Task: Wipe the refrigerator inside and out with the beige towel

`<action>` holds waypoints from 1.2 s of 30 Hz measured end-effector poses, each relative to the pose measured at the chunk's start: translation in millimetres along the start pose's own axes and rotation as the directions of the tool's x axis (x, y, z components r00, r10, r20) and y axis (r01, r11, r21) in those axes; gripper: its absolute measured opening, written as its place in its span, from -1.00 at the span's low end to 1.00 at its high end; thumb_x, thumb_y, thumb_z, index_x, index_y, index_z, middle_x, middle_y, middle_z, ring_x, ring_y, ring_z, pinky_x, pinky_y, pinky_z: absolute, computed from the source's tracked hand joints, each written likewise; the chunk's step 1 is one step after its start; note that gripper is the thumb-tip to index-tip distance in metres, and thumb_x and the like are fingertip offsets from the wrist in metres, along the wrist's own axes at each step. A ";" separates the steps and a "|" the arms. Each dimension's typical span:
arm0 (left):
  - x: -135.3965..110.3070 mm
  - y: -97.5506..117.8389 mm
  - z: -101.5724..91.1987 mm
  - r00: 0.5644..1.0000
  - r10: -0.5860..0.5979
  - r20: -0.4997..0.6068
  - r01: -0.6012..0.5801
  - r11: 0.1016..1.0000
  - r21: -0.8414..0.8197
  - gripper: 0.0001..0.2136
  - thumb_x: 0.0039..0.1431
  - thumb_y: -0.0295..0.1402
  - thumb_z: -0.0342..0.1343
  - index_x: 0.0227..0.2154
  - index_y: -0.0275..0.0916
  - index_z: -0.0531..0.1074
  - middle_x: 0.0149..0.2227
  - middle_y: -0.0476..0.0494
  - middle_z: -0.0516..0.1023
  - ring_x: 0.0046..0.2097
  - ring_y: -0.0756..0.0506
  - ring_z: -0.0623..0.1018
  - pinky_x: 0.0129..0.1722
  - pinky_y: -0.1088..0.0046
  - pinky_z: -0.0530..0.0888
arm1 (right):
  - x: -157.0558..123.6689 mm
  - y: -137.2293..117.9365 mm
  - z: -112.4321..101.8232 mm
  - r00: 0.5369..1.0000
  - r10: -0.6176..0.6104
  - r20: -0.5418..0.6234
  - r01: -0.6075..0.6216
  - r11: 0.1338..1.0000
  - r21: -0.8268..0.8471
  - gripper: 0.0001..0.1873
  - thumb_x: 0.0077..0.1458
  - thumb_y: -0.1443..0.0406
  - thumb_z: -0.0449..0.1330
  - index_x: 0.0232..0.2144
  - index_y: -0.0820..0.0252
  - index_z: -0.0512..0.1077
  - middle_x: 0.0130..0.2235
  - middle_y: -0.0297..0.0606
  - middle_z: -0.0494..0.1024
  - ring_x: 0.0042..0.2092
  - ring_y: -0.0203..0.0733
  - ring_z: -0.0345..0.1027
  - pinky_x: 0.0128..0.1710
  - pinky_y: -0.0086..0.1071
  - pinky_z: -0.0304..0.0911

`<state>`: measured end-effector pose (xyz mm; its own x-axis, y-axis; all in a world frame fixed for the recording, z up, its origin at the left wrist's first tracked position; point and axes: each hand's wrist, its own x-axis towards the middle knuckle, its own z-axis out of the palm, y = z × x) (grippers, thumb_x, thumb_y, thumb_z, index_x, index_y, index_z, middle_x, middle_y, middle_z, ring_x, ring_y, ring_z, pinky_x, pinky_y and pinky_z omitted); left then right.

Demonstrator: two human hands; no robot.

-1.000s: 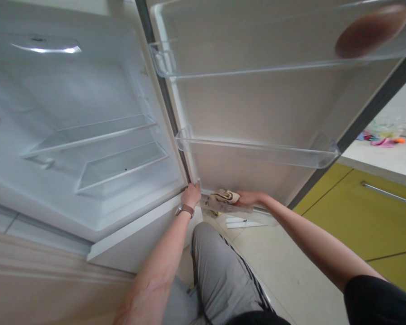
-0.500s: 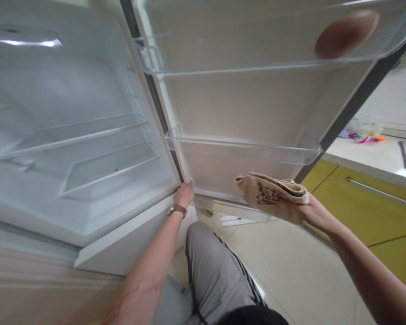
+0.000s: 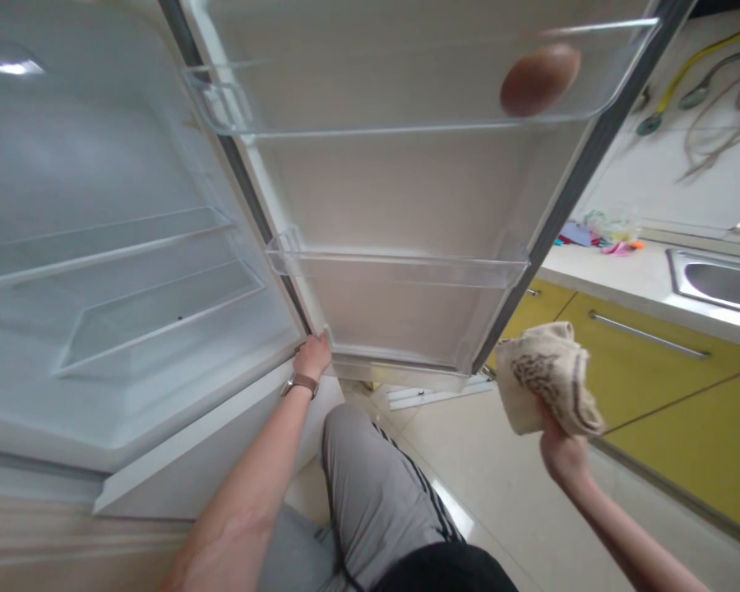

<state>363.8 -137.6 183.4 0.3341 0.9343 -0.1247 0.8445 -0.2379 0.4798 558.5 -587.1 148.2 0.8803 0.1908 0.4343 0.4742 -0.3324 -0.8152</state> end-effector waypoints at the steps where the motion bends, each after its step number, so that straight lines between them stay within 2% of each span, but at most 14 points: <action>1: 0.4 0.1 0.2 1.000 0.001 -0.001 -0.001 1.000 0.000 -0.43 0.53 -0.03 -0.25 0.12 -0.39 0.49 0.17 -0.64 0.53 0.28 -0.42 0.51 0.19 0.14 0.46 | -11.1 1.9 17.7 0.998 0.004 0.061 -0.005 1.000 0.015 -0.35 0.19 -0.15 0.11 0.14 0.10 0.46 0.30 -0.03 0.44 0.44 0.16 0.15 0.50 0.14 -0.06; 2: 0.8 0.0 0.4 1.000 0.003 -0.003 -0.003 1.000 0.001 -0.44 0.53 -0.03 -0.24 0.12 -0.39 0.49 0.17 -0.64 0.54 0.28 -0.41 0.51 0.18 0.15 0.46 | -20.9 1.9 36.4 0.987 0.019 0.161 -0.027 0.999 0.047 -0.33 0.23 -0.14 0.09 0.22 0.08 0.41 0.34 -0.05 0.39 0.48 0.11 0.08 0.52 0.09 -0.09; 5: 2.3 -1.1 1.5 1.000 0.005 -0.009 -0.005 1.000 0.002 -0.45 0.54 -0.03 -0.24 0.10 -0.36 0.50 0.15 -0.61 0.56 0.26 -0.40 0.53 0.17 0.17 0.47 | -42.6 -6.9 88.1 0.954 0.049 0.297 -0.092 0.987 0.131 -0.17 0.30 -0.11 0.01 0.47 0.12 0.10 0.49 -0.07 0.12 0.55 0.04 -0.13 0.53 0.07 -0.16; 8: 3.8 -3.1 3.3 1.000 0.007 -0.015 -0.007 1.000 0.002 -0.46 0.54 -0.03 -0.23 0.09 -0.35 0.50 0.13 -0.60 0.57 0.26 -0.39 0.54 0.18 0.17 0.46 | -55.4 -18.8 113.7 0.963 0.069 0.261 -0.121 0.975 0.188 -0.14 0.33 -0.07 -0.03 0.53 0.14 -0.04 0.54 -0.10 -0.01 0.57 0.01 -0.22 0.54 0.03 -0.22; 11: 5.2 -5.2 5.5 1.000 0.011 -0.017 -0.011 1.000 -0.001 -0.45 0.53 -0.02 -0.22 0.09 -0.36 0.50 0.13 -0.60 0.58 0.26 -0.40 0.54 0.18 0.15 0.46 | -58.6 -24.4 108.9 0.988 0.054 0.147 -0.089 0.966 0.242 -0.21 0.36 0.01 -0.01 0.52 0.12 0.01 0.50 -0.08 0.10 0.54 0.02 -0.06 0.54 0.07 -0.13; 14: 6.4 -6.4 7.2 1.000 0.015 -0.014 -0.015 1.000 -0.004 -0.44 0.53 -0.02 -0.23 0.09 -0.38 0.50 0.15 -0.61 0.56 0.26 -0.42 0.53 0.18 0.13 0.46 | -53.0 -25.9 93.9 0.986 -0.160 0.045 0.139 0.941 0.307 -0.27 0.35 0.18 0.07 0.50 0.08 0.07 0.47 -0.07 0.19 0.48 0.02 0.09 0.50 0.08 0.02; 16: 6.6 -6.5 7.3 1.000 0.015 -0.014 -0.015 1.000 -0.005 -0.44 0.53 -0.02 -0.23 0.09 -0.38 0.49 0.16 -0.61 0.55 0.26 -0.41 0.53 0.18 0.13 0.46 | -45.6 -27.7 88.8 0.908 -0.409 0.087 0.369 0.882 0.292 -0.25 0.30 0.30 0.09 0.49 0.00 0.09 0.48 -0.13 0.16 0.51 0.03 0.03 0.50 0.10 0.01; 18: 6.0 -5.9 6.8 1.000 0.014 -0.014 -0.014 1.000 -0.007 -0.44 0.54 -0.01 -0.23 0.08 -0.37 0.49 0.15 -0.59 0.56 0.26 -0.40 0.53 0.17 0.15 0.46 | -36.3 -30.7 89.0 0.795 -0.560 0.232 0.533 0.828 0.174 -0.19 0.25 0.39 0.08 0.49 -0.05 0.06 0.51 -0.17 0.11 0.54 0.04 -0.09 0.51 0.18 -0.06; 19: 5.4 -5.4 6.4 1.000 0.013 -0.014 -0.014 1.000 -0.009 -0.44 0.54 -0.01 -0.23 0.08 -0.36 0.49 0.15 -0.59 0.57 0.25 -0.40 0.54 0.17 0.15 0.46 | -31.1 -32.4 90.2 0.761 -0.573 0.303 0.577 0.812 0.087 -0.17 0.24 0.40 0.09 0.50 -0.04 0.03 0.51 -0.16 0.10 0.55 0.05 -0.13 0.51 0.21 -0.09; 21: 4.0 -3.8 5.7 1.000 0.010 -0.011 -0.010 1.000 -0.014 -0.45 0.54 0.00 -0.22 0.07 -0.35 0.50 0.13 -0.58 0.58 0.24 -0.40 0.55 0.15 0.16 0.46 | -20.1 -35.4 92.2 0.743 -0.540 0.397 0.615 0.784 -0.086 -0.15 0.23 0.35 0.13 0.51 0.05 0.00 0.50 -0.10 0.11 0.54 0.05 -0.10 0.51 0.18 -0.08; 24: 2.1 -0.7 5.1 1.000 0.000 -0.013 -0.001 1.000 -0.023 -0.46 0.53 -0.02 -0.22 0.08 -0.37 0.49 0.13 -0.60 0.57 0.22 -0.43 0.56 0.13 0.12 0.46 | -2.7 -37.5 89.7 0.719 -0.519 0.462 0.665 0.708 -0.239 -0.14 0.20 0.22 0.22 0.48 0.16 0.06 0.51 -0.08 0.07 0.54 0.05 -0.08 0.49 0.02 0.02; 27: 0.6 2.1 4.6 1.000 -0.011 -0.014 0.010 0.999 -0.031 -0.47 0.53 -0.05 -0.22 0.10 -0.40 0.47 0.14 -0.63 0.56 0.22 -0.46 0.55 0.14 0.07 0.46 | 12.7 -38.4 86.1 0.688 -0.518 0.509 0.715 0.603 -0.353 -0.16 0.19 0.21 0.22 0.45 0.18 0.10 0.49 -0.11 0.14 0.53 0.05 -0.07 0.49 -0.02 -0.08; 31: -1.3 3.6 3.5 1.000 -0.011 -0.009 0.011 0.999 -0.038 -0.46 0.53 -0.05 -0.23 0.09 -0.39 0.48 0.13 -0.63 0.56 0.23 -0.48 0.54 0.16 0.04 0.45 | 22.2 -45.0 96.6 0.650 -0.516 0.558 0.758 0.491 -0.428 -0.31 0.12 0.31 0.21 0.31 0.30 0.31 0.22 -0.02 0.49 0.31 0.10 0.24 0.44 -0.03 -0.10; 36: -2.4 3.5 3.8 1.000 -0.020 -0.017 0.020 0.999 -0.036 -0.48 0.53 -0.05 -0.21 0.09 -0.38 0.48 0.13 -0.62 0.56 0.23 -0.47 0.54 0.17 0.04 0.45 | 16.8 -69.9 121.7 0.636 -0.441 0.634 0.771 0.397 -0.497 -0.52 0.05 0.34 0.23 0.05 0.34 0.47 -0.07 -0.02 0.53 0.02 0.12 0.29 0.11 -0.11 0.11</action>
<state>367.5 -141.7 182.1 0.3099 0.9431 -0.1201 0.8353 -0.2098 0.5081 538.8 -448.3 165.9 0.3436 0.8530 0.3928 0.8729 -0.4444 0.2016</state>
